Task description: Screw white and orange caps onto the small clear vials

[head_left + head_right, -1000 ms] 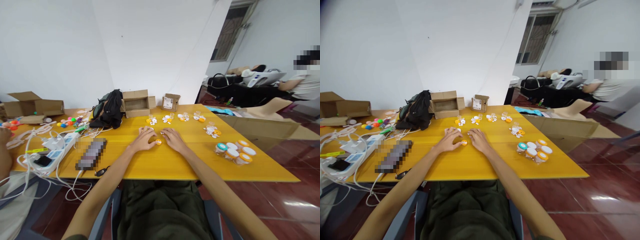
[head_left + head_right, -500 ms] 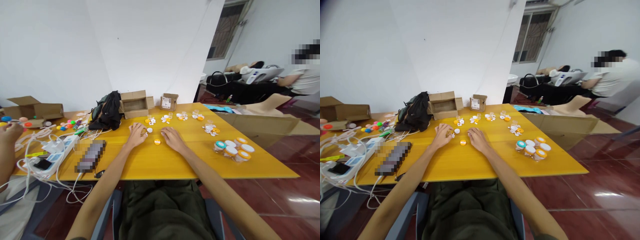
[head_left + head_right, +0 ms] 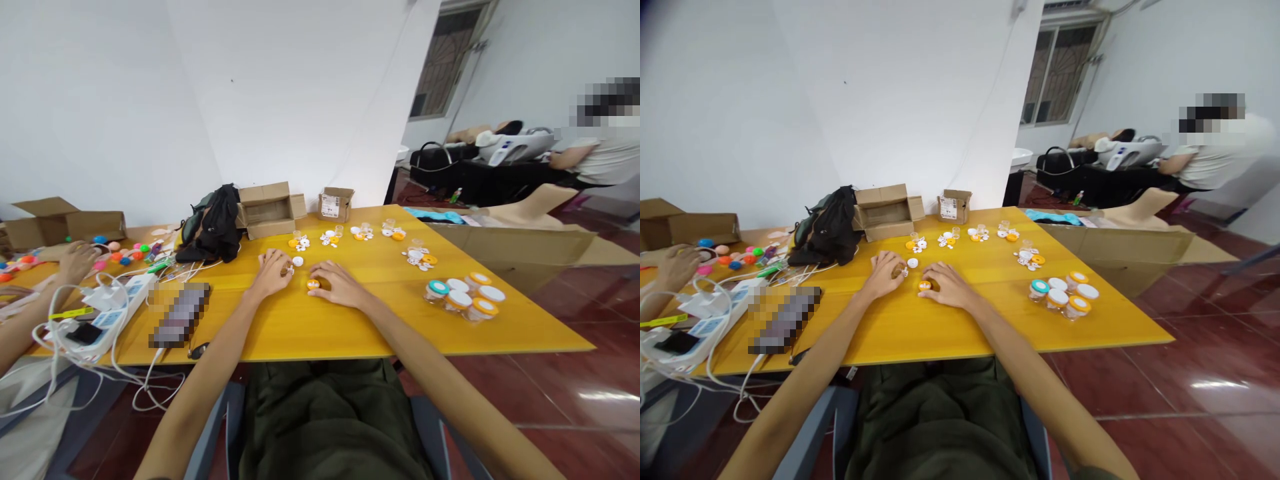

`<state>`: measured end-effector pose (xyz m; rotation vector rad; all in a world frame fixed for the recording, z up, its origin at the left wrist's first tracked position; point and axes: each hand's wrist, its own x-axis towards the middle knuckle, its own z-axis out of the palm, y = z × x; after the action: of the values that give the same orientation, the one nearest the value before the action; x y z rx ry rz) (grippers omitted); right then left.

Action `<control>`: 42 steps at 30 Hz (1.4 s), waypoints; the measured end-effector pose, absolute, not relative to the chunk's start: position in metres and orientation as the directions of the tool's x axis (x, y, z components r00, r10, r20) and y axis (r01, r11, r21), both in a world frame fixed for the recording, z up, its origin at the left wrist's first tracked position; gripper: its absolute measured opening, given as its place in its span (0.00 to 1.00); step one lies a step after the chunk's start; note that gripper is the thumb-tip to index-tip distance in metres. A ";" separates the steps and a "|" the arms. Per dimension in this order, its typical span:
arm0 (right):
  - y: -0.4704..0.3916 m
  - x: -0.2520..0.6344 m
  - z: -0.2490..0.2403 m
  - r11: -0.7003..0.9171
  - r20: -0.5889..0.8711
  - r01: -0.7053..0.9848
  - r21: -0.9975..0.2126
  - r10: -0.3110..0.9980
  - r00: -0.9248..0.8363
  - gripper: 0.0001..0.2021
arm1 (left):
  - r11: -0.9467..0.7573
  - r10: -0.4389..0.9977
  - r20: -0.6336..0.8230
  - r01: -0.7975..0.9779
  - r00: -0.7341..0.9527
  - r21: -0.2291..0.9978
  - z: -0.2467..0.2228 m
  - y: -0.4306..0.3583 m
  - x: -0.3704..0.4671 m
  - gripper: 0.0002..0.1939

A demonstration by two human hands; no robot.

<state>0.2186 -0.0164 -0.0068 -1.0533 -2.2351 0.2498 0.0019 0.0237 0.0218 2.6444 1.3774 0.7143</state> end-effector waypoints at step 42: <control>-0.010 0.228 -0.010 0.580 0.429 0.669 -0.464 0.809 -0.403 0.16 | -0.699 0.710 0.483 0.598 0.513 0.392 0.015 0.022 0.020 0.04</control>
<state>0.2281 -0.0097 -0.0105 -1.1711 -2.1858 0.2891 0.0202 0.0225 0.0148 2.5757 1.1252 0.9450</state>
